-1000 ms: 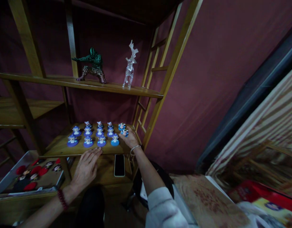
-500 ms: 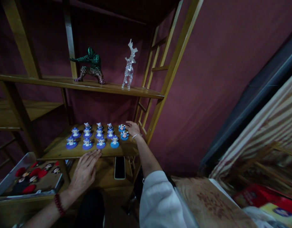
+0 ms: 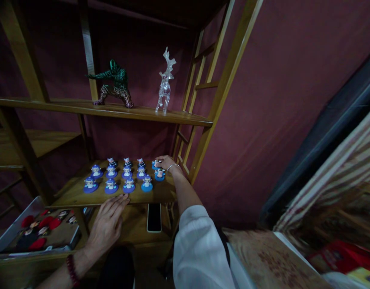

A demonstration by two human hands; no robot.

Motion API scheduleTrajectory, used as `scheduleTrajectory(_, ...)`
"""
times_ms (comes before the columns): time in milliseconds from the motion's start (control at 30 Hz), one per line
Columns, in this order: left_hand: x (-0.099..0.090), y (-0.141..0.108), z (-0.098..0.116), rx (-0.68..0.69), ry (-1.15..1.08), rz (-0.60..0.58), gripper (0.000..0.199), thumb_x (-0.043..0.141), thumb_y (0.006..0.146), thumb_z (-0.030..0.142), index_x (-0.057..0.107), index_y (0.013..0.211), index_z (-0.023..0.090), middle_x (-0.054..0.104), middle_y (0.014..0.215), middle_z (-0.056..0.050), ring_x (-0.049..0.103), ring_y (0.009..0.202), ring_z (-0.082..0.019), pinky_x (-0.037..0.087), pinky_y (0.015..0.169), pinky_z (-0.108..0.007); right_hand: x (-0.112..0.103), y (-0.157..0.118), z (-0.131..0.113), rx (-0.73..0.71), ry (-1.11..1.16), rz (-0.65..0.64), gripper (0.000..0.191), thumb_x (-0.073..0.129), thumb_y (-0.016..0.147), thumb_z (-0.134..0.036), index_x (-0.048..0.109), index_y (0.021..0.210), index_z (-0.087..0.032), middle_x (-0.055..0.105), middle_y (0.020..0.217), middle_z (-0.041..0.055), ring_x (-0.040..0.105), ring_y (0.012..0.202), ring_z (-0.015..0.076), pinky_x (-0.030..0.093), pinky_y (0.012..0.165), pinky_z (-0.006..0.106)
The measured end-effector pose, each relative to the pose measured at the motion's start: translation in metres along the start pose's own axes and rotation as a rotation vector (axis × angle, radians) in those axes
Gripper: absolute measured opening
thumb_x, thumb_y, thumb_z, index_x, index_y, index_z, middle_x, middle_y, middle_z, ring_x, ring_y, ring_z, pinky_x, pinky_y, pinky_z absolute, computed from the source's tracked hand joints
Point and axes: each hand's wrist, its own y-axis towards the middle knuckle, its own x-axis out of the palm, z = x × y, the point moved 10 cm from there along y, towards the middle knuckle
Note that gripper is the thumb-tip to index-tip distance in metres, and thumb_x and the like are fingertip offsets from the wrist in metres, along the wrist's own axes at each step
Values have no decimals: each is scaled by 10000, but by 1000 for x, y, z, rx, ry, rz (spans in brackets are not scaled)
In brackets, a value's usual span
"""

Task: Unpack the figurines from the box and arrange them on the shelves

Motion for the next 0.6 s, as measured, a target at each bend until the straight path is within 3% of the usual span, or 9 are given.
scheduleTrajectory(233, 3, -1, -1, 9, -4, -14, 539, 386, 702, -14, 455, 1223, 109, 505, 1268, -101, 416, 1184, -207, 338, 998, -410, 0, 2, 7, 40, -60, 12, 306, 650, 635, -130, 678, 940, -139, 701, 846, 53, 636, 726, 154, 504, 643, 216)
scheduleTrajectory(600, 1, 0, 0, -6, -10, -9, 521, 365, 728, -10, 461, 1221, 129, 519, 1254, -103, 427, 1182, -207, 345, 992, -421, -7, -5, -7, -2, -141, 105, 240, 627, 636, -90, 703, 854, -155, 699, 786, 47, 639, 712, 168, 510, 677, 254)
